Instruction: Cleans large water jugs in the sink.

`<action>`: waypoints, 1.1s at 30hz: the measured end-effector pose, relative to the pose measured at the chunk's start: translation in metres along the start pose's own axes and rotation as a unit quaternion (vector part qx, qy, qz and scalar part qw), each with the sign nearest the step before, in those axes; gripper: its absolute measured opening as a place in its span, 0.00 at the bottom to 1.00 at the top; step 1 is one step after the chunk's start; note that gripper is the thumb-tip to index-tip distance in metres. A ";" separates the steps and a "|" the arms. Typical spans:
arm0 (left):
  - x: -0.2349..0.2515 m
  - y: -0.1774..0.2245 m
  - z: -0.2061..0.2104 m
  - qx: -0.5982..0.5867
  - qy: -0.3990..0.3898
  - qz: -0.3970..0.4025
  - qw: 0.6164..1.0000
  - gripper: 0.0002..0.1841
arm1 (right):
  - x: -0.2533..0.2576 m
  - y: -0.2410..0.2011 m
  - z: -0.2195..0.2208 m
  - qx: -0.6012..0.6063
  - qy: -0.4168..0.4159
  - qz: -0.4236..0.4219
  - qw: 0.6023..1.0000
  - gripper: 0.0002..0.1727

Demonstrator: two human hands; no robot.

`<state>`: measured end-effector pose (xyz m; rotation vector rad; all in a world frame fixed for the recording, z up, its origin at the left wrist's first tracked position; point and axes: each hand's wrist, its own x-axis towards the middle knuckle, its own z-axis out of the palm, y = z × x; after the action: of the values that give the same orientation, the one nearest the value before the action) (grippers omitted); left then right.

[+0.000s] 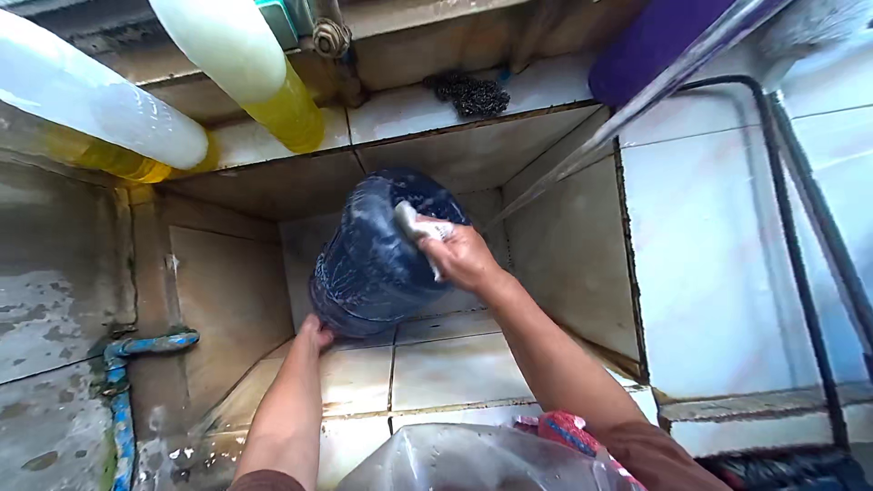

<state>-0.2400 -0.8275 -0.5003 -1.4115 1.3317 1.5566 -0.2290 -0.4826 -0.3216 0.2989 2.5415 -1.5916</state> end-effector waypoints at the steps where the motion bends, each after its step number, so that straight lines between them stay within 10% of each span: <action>1: -0.004 0.006 0.019 0.024 -0.011 0.039 0.999 0.18 | -0.008 -0.015 0.003 -0.073 0.001 -0.096 0.993 0.22; 6: -0.129 0.070 0.082 0.177 -0.207 0.315 0.909 0.34 | -0.037 -0.016 0.036 -0.241 -0.046 -0.275 0.930 0.27; 12: -0.173 0.050 0.088 0.274 -0.162 0.511 0.798 0.56 | 0.018 -0.016 0.022 -0.352 0.056 -0.154 0.921 0.36; 15: -0.169 0.027 0.103 0.199 -0.117 0.557 0.798 0.53 | 0.021 -0.031 0.044 -0.351 0.116 -0.098 0.924 0.39; 19: -0.158 0.040 0.094 0.165 -0.095 0.573 0.797 0.44 | -0.035 -0.039 0.053 -0.288 -0.026 -0.156 0.944 0.33; 25: -0.165 0.025 0.078 0.186 -0.173 0.558 0.790 0.51 | 0.004 -0.020 0.003 -0.306 0.090 0.018 0.947 0.35; 33: -0.185 0.022 0.085 0.318 -0.146 0.588 0.729 0.48 | 0.012 -0.050 0.060 -0.309 0.107 -0.195 0.925 0.21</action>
<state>-0.2468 -0.7227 -0.3242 0.2757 2.4037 1.5626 -0.2521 -0.5568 -0.3068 -0.1216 3.2552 -0.7717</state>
